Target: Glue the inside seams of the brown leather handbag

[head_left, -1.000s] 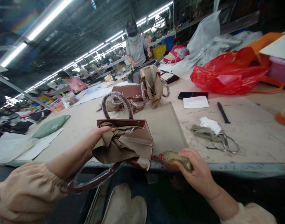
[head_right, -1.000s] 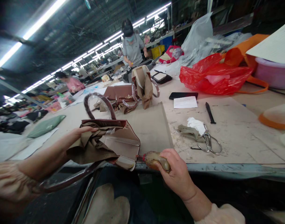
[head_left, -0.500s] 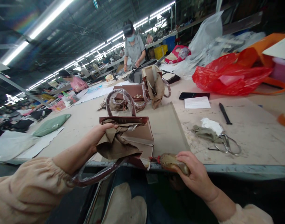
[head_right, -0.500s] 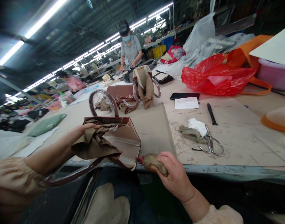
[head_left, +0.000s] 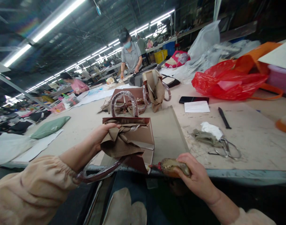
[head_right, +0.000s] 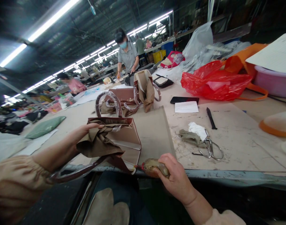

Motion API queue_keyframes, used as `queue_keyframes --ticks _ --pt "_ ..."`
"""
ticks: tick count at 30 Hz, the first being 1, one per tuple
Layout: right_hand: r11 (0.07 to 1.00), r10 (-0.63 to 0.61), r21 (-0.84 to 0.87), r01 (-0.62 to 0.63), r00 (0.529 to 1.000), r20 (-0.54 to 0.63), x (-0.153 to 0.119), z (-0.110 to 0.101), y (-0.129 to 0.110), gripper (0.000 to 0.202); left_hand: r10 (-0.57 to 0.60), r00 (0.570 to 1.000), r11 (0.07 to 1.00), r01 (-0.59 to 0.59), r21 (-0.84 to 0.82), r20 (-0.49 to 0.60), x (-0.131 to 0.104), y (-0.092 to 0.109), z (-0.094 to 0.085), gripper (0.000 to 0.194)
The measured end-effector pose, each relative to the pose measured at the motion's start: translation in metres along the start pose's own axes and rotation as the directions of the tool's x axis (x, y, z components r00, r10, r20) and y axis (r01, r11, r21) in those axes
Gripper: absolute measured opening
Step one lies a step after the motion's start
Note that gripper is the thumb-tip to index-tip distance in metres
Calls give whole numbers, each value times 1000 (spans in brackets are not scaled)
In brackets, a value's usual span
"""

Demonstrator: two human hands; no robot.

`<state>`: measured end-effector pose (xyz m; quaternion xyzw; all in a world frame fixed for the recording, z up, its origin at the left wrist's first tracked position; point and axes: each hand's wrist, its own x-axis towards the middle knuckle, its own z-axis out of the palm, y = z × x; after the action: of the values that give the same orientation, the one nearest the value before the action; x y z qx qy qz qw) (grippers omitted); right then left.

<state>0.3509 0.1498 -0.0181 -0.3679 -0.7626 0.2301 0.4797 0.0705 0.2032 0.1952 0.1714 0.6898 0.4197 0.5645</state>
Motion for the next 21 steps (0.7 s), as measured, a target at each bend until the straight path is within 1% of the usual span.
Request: queue_keyframes --ticks 2,5,7,10,12,15,16,18,21 --pt "1000 -6 7 6 1000 12 1 1 -1 8 44 999 998 -44 46 6 3 0 0 21" --pt "1000 -4 -19 4 999 -43 4 3 3 8 89 995 992 -92 89 34 7 0 -2 20" --pt "999 7 -43 -11 996 -94 7 5 6 7 87 995 991 -91 100 45 8 0 -1 20" --pt "998 11 -61 -21 988 -157 9 5 10 8 57 998 993 -59 106 24 6 1 1 18" --pt "998 16 -56 -25 989 -146 8 3 9 8 36 999 994 -35 101 -1 3 3 4 16" --pt "999 34 -27 -36 998 -57 5 3 7 5 27 1000 995 -26 93 -16 1 3 8 14" --pt "999 40 -18 -41 998 -46 5 3 7 4 26 1000 996 -24 90 -16 1 3 8 14" --pt "999 46 -15 -48 995 -87 5 6 10 6 25 1000 996 -23 83 -15 2 3 8 14" --pt "997 61 -32 -69 977 -207 8 10 16 9 25 1000 996 -24 80 -3 6 3 6 15"
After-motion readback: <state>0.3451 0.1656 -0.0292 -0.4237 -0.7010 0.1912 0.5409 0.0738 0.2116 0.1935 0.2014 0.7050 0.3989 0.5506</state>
